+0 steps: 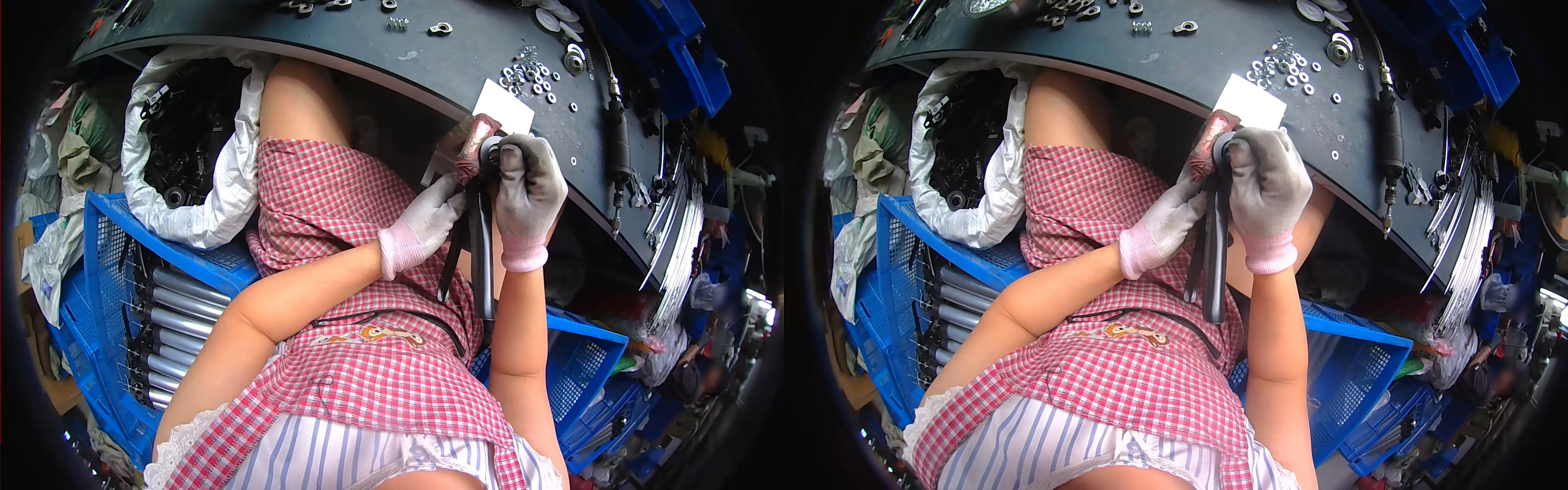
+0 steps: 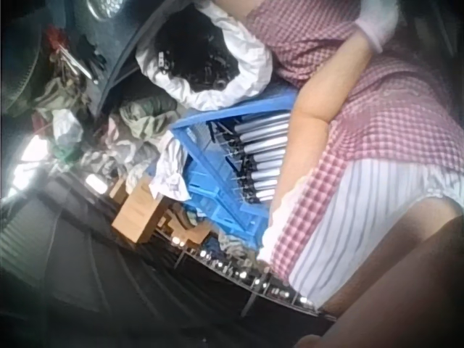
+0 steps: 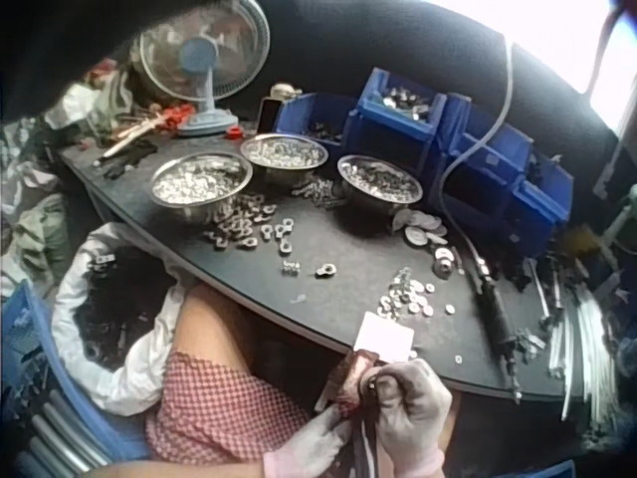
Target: The person places an assembled caulking gun into a crate, then assembles caulking guns by fitting springs, plates, and washers onto handle mechanisms, tightening components with a pneumatic tool, and attaching plunger rods and metal barrels.
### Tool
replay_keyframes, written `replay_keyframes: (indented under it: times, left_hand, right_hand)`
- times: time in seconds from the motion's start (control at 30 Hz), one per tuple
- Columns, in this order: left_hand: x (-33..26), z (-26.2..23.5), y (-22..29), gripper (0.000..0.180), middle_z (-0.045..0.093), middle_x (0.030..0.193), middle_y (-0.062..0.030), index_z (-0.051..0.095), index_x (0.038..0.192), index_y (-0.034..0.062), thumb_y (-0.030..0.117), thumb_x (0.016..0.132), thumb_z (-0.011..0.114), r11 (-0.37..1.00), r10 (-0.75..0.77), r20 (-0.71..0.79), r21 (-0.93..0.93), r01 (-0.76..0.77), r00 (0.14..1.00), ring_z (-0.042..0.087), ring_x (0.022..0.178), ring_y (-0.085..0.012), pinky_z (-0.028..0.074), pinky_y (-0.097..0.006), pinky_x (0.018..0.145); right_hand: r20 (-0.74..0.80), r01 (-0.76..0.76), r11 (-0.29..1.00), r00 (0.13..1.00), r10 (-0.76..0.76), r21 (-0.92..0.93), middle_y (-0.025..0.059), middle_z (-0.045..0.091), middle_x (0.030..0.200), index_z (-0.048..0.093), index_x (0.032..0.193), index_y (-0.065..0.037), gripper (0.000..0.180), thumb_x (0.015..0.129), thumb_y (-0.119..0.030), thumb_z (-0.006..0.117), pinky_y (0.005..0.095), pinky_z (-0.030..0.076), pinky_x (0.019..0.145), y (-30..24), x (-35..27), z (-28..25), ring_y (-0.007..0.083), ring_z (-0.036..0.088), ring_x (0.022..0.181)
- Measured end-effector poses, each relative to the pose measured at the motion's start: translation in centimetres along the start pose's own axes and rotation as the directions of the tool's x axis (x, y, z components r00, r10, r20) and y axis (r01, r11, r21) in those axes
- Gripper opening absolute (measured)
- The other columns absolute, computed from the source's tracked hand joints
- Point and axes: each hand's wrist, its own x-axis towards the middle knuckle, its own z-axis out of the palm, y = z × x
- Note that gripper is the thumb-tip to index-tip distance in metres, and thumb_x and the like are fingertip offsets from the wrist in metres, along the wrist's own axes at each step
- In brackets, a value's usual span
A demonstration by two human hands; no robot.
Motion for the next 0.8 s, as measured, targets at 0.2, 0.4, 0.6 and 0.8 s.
replay_keyframes:
  times: [0.2, 0.4, 0.6, 0.8]
  left_hand:
    - [-0.2, 0.5, 1.2, 0.039, 0.06, 0.093, -0.0078, 0.045, 0.119, 0.0008, 0.034, 0.099, 0.047, 0.996, -0.062, 0.001, -0.057, 0.062, 0.998, 0.066, 0.076, -0.0177, 0.058, -0.031, 0.071]
    - [0.1, 0.7, 0.4, 0.041, 0.06, 0.098, -0.0064, 0.044, 0.124, 0.0003, 0.033, 0.099, 0.047, 0.999, 0.002, -0.017, -0.041, -0.003, 1.0, 0.064, 0.082, -0.015, 0.057, -0.031, 0.074]
    - [-0.1, 0.5, 1.0, 0.031, 0.055, 0.102, -0.0027, 0.047, 0.119, 0.0003, 0.025, 0.1, 0.048, 0.998, 0.001, -0.022, -0.068, -0.003, 1.0, 0.051, 0.094, -0.0086, 0.044, -0.025, 0.085]
    - [-0.1, 0.3, 0.9, 0.036, 0.061, 0.095, -0.0078, 0.044, 0.126, 0.0013, 0.025, 0.098, 0.046, 0.994, -0.031, 0.015, -0.107, 0.033, 0.999, 0.064, 0.078, -0.0163, 0.056, -0.03, 0.07]
  right_hand:
    - [0.035, 0.02, 1.0, 0.999, -0.02, -0.023, 0.0098, 0.059, 0.074, 0.063, 0.088, -0.003, 0.011, 0.086, -0.014, 0.066, 0.0302, 0.048, 0.06, -0.1, 0.3, -0.5, 0.0207, 0.06, 0.064]
    - [0.083, -0.076, 0.996, 0.993, 0.079, -0.037, 0.0105, 0.061, 0.074, 0.064, 0.087, -0.002, 0.007, 0.082, -0.007, 0.067, 0.0307, 0.049, 0.059, -1.2, 0.8, -1.0, 0.0209, 0.062, 0.063]
    - [0.083, 0.027, 0.98, 0.996, -0.01, -0.199, 0.0113, 0.059, 0.073, 0.063, 0.08, -0.004, 0.007, 0.08, -0.009, 0.067, 0.0362, 0.047, 0.062, -1.8, 0.9, -0.2, 0.0292, 0.059, 0.067]
    - [0.055, 0.037, 0.969, 0.998, -0.024, -0.245, 0.0094, 0.058, 0.073, 0.061, 0.078, -0.006, 0.007, 0.079, -0.011, 0.067, 0.0385, 0.047, 0.062, -1.6, 0.4, -0.2, 0.0298, 0.059, 0.069]
